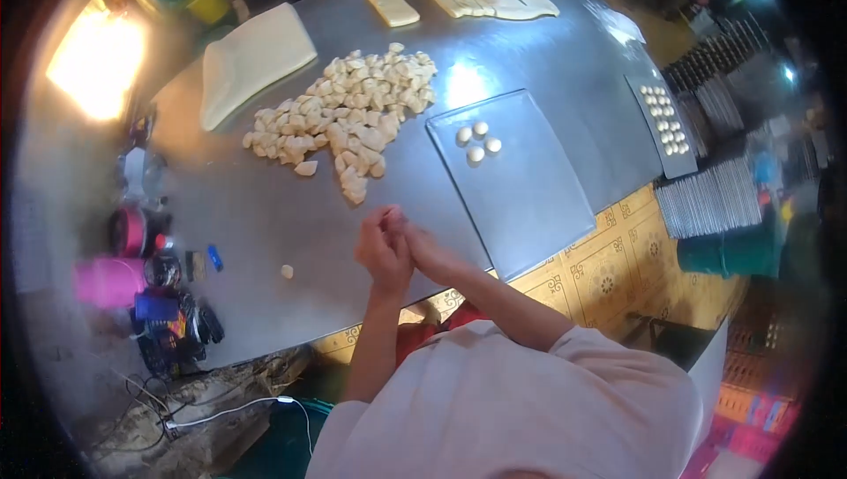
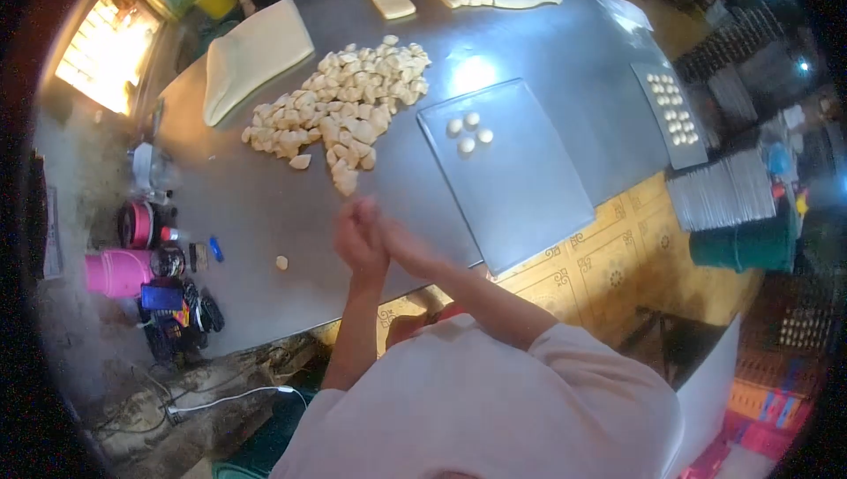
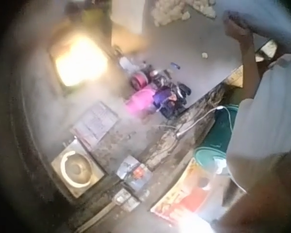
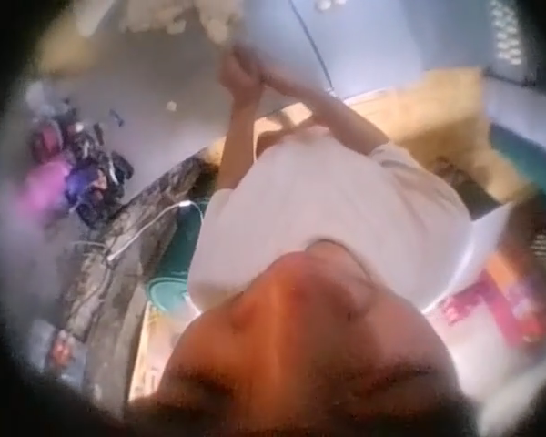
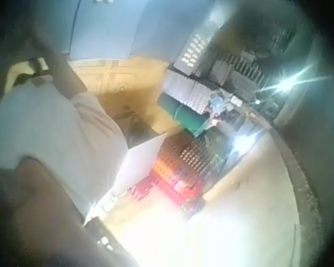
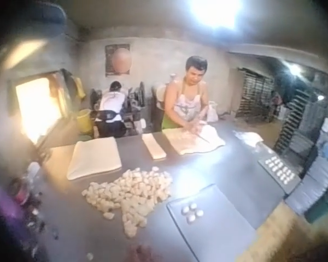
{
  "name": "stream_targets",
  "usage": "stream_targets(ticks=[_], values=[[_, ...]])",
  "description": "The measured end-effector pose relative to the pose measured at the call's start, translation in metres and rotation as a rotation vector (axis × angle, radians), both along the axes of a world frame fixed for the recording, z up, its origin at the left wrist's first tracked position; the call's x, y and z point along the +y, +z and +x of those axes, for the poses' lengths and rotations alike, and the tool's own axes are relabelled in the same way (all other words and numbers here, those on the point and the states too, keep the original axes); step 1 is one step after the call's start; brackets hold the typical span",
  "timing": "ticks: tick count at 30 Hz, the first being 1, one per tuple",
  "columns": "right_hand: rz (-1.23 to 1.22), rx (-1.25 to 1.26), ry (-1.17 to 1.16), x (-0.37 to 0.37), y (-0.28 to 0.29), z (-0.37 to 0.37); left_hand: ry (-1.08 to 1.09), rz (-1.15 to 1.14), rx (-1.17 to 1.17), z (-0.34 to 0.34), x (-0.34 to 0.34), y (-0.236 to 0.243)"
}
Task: Shaping small pieces of dough into rounds and arranging them on a metal baking tray.
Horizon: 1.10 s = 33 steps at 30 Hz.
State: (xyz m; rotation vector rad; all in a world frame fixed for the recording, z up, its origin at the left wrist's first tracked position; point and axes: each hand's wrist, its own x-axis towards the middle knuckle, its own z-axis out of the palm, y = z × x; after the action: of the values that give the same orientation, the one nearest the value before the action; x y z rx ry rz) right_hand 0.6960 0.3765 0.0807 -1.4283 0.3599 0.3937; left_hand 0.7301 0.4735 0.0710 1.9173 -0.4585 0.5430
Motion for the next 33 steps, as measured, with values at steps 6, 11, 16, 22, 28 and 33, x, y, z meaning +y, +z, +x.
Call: stream_targets(ticks=[6, 11, 16, 22, 28, 33], values=[[0.437, 0.001, 0.113, -0.016, 0.016, -0.013, 0.086, -0.156, 0.22, -0.03, -0.006, 0.015], [0.318, 0.049, 0.165, -0.022, 0.013, -0.025, 0.116, -0.086, 0.271, -0.045, -0.012, 0.011], [0.329, -0.044, 0.313, -0.027, -0.01, -0.029, 0.212, 0.016, 0.367, -0.029, 0.028, -0.033], [-0.515, -0.515, 0.098, -0.047, -0.077, -0.018, 0.753, 0.333, 0.538, -0.045, 0.121, -0.121], [-1.141, -0.754, 0.374, -0.05, -0.146, 0.038, 0.189, 1.0, 0.294, -0.029, 0.134, -0.195], [-1.165, -0.824, 0.346, -0.055, -0.136, 0.036, 0.353, 0.641, 0.338, -0.015, 0.129, -0.176]])
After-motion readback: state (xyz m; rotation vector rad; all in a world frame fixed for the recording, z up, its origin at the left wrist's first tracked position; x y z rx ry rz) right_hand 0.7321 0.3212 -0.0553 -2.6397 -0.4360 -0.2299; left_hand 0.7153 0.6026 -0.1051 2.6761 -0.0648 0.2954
